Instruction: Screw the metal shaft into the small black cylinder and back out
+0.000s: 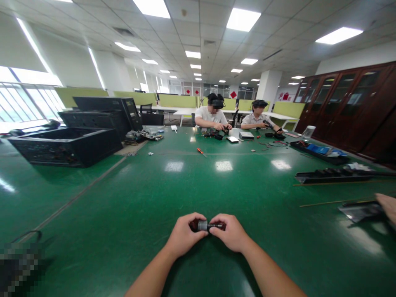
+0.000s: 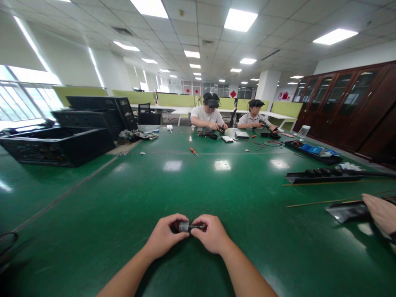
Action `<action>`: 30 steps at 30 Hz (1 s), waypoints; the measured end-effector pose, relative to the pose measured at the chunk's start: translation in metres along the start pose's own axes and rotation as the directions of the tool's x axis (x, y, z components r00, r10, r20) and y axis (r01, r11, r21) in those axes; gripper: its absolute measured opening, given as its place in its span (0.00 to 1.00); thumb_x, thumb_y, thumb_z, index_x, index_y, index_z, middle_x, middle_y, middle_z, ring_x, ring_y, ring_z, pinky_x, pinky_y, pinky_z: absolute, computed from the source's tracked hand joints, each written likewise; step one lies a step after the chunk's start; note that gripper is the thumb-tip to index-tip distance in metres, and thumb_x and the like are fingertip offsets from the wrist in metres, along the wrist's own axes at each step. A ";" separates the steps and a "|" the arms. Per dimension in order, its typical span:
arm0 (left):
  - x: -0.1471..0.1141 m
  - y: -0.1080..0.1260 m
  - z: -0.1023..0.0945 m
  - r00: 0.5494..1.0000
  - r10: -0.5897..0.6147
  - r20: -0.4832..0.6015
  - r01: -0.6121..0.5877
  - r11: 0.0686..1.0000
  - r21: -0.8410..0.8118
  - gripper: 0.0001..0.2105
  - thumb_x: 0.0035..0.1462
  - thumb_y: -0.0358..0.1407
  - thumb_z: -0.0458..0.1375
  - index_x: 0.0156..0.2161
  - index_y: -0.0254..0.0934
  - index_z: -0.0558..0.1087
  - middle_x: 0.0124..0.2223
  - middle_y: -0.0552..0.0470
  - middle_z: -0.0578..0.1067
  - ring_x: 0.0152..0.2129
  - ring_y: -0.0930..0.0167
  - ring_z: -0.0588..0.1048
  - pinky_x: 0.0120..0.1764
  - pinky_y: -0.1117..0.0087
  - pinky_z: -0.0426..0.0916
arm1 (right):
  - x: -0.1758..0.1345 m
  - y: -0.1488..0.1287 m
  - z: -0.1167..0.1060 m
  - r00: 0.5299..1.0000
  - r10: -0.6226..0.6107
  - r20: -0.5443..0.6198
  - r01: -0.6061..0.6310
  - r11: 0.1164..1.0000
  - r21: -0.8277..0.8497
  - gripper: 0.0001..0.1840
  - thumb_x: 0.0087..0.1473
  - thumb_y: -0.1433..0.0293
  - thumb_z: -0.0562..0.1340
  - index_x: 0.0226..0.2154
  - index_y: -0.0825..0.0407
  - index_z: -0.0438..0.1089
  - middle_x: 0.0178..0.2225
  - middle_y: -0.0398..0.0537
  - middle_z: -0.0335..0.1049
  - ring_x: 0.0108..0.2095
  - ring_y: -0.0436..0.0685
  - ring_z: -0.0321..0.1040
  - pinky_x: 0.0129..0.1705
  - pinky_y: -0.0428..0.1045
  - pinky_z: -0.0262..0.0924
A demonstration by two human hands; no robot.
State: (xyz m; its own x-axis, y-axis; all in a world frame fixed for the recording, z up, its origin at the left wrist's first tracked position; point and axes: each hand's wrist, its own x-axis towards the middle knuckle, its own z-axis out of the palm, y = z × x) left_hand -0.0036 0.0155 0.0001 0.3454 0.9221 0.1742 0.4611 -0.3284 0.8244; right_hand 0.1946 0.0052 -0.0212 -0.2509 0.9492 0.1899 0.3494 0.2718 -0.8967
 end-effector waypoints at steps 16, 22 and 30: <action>0.001 0.002 -0.001 1.000 -0.015 -0.005 0.015 1.000 -0.020 0.13 0.42 0.30 0.65 0.38 0.37 0.76 0.34 0.52 0.78 0.32 0.67 0.75 0.37 0.69 0.67 | 0.000 0.004 0.005 0.999 0.020 -0.038 -0.018 0.999 0.048 0.07 0.48 0.68 0.65 0.32 0.52 0.76 0.30 0.46 0.75 0.30 0.54 0.69 0.33 0.47 0.61; 0.001 0.001 -0.001 1.000 -0.023 -0.008 0.023 1.000 -0.008 0.13 0.41 0.30 0.65 0.37 0.37 0.77 0.33 0.52 0.78 0.31 0.67 0.75 0.36 0.69 0.67 | 0.000 0.006 0.005 0.999 0.022 -0.036 -0.020 0.998 0.056 0.08 0.48 0.67 0.65 0.33 0.52 0.76 0.30 0.46 0.75 0.29 0.54 0.69 0.33 0.47 0.61; 0.001 0.002 -0.002 1.000 -0.017 -0.001 0.017 1.000 -0.009 0.13 0.42 0.30 0.65 0.38 0.37 0.76 0.34 0.52 0.78 0.32 0.67 0.75 0.37 0.69 0.68 | -0.001 0.007 0.005 0.999 0.018 -0.046 -0.016 0.999 0.039 0.08 0.48 0.68 0.65 0.33 0.52 0.76 0.30 0.47 0.75 0.29 0.54 0.69 0.33 0.47 0.61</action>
State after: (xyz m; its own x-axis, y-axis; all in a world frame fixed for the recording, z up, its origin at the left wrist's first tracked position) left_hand -0.0038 0.0167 0.0027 0.3368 0.9278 0.1607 0.4591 -0.3108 0.8322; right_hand 0.1923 0.0055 -0.0298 -0.2028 0.9603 0.1916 0.3176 0.2496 -0.9148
